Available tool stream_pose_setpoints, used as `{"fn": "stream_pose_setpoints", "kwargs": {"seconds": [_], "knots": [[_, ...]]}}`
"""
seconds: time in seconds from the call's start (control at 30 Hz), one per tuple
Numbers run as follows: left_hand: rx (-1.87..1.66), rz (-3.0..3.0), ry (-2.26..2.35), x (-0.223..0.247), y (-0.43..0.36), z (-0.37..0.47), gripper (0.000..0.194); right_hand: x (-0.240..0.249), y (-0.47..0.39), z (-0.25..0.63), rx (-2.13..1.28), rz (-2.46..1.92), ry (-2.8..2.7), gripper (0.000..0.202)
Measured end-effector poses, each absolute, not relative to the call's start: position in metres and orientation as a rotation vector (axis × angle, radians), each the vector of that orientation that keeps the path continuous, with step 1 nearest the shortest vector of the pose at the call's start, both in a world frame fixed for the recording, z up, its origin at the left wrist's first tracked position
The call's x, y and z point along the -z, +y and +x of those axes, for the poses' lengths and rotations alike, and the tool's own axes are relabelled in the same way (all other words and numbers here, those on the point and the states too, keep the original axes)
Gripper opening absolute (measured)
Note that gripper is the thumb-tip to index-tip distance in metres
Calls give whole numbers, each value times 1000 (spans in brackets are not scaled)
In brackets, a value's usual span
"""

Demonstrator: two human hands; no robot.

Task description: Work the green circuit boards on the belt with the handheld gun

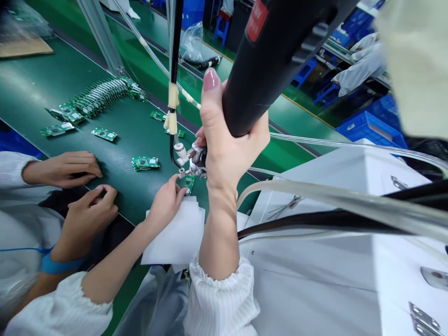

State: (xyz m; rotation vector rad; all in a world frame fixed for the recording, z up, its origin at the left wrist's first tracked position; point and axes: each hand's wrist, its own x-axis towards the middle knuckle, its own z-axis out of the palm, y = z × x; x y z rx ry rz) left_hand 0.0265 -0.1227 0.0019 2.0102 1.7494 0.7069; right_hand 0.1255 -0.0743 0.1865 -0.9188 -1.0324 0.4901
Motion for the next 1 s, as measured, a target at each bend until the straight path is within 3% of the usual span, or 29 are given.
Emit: {"fn": "stream_pose_setpoints", "kwargs": {"seconds": [0.13,0.23,0.33,0.53,0.73,1.0], "knots": [[-632,2164,1545,-11,-100,4,62,-188,-75,124,-443,-941,-1021,20],[-458,2385,1073,-15,-67,0,74,-190,-76,125,-459,-965,-1018,22],[-362,2419,893,-12,-43,3,64,-192,-78,126,-501,-974,-1000,22],[-479,2347,1235,-3,-45,-1,31,-191,-77,124,-507,-963,-1002,21],[-658,2211,1500,-1,-75,10,34,-189,-73,126,-501,-939,-1008,20],[-892,1999,1629,11,-95,26,24,-182,-68,124,-664,-885,-1063,21]]}}
